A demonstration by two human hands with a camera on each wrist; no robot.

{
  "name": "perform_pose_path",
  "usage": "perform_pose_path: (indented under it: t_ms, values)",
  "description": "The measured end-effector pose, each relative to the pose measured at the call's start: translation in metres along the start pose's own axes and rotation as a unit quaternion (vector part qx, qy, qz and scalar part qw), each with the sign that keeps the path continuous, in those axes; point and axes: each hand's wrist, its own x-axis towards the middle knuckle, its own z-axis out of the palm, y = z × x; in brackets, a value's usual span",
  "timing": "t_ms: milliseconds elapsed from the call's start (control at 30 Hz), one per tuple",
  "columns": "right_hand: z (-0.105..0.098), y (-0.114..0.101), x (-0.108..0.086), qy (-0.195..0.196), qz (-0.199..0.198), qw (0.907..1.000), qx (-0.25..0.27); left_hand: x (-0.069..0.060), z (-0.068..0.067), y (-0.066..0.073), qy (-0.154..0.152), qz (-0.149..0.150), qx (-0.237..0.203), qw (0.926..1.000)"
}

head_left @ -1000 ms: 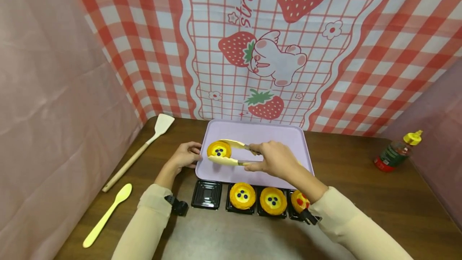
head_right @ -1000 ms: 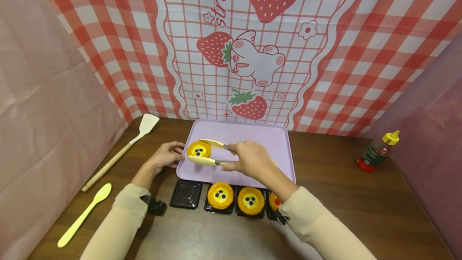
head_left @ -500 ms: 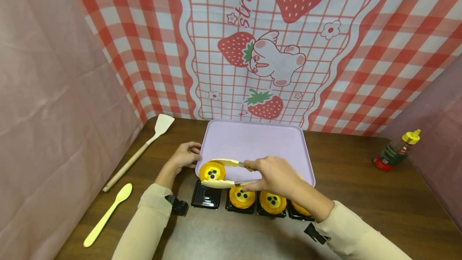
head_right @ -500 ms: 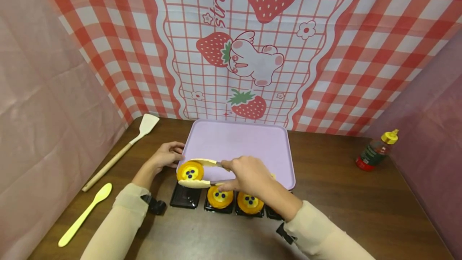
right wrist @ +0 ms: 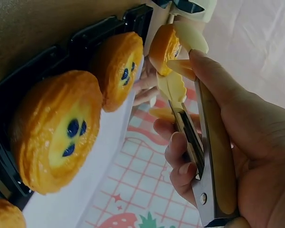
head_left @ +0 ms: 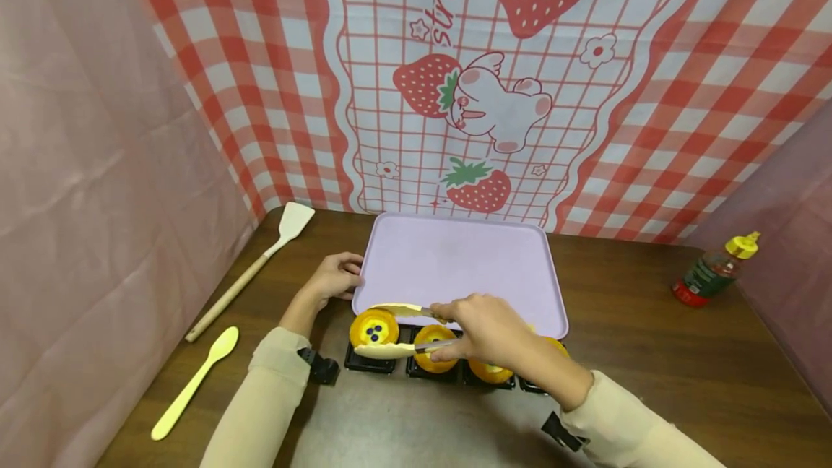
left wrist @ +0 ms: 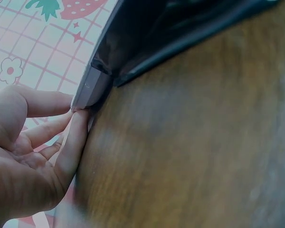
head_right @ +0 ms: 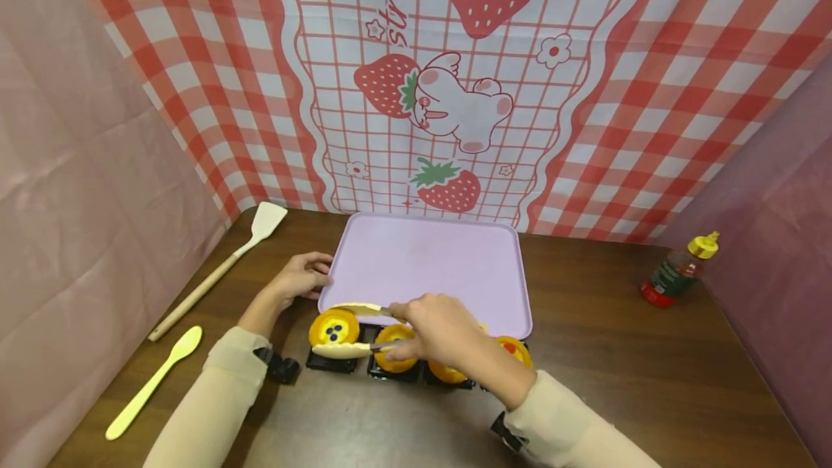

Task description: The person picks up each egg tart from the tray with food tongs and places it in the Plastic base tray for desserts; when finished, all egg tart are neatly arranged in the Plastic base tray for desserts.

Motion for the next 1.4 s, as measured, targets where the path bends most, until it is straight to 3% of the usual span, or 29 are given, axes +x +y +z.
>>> perform_pose_path:
  t_ms: [1100, 1400]
  values:
    - [0.023, 0.002, 0.007, -0.024, 0.019, 0.9989, 0.036, 0.0, 0.0, 0.001, -0.001, -0.012, 0.012, 0.9999]
    - [0.024, 0.003, 0.008, -0.021, 0.024, 0.9993, 0.017, 0.0, 0.0, 0.0, -0.003, -0.007, 0.006, 1.0]
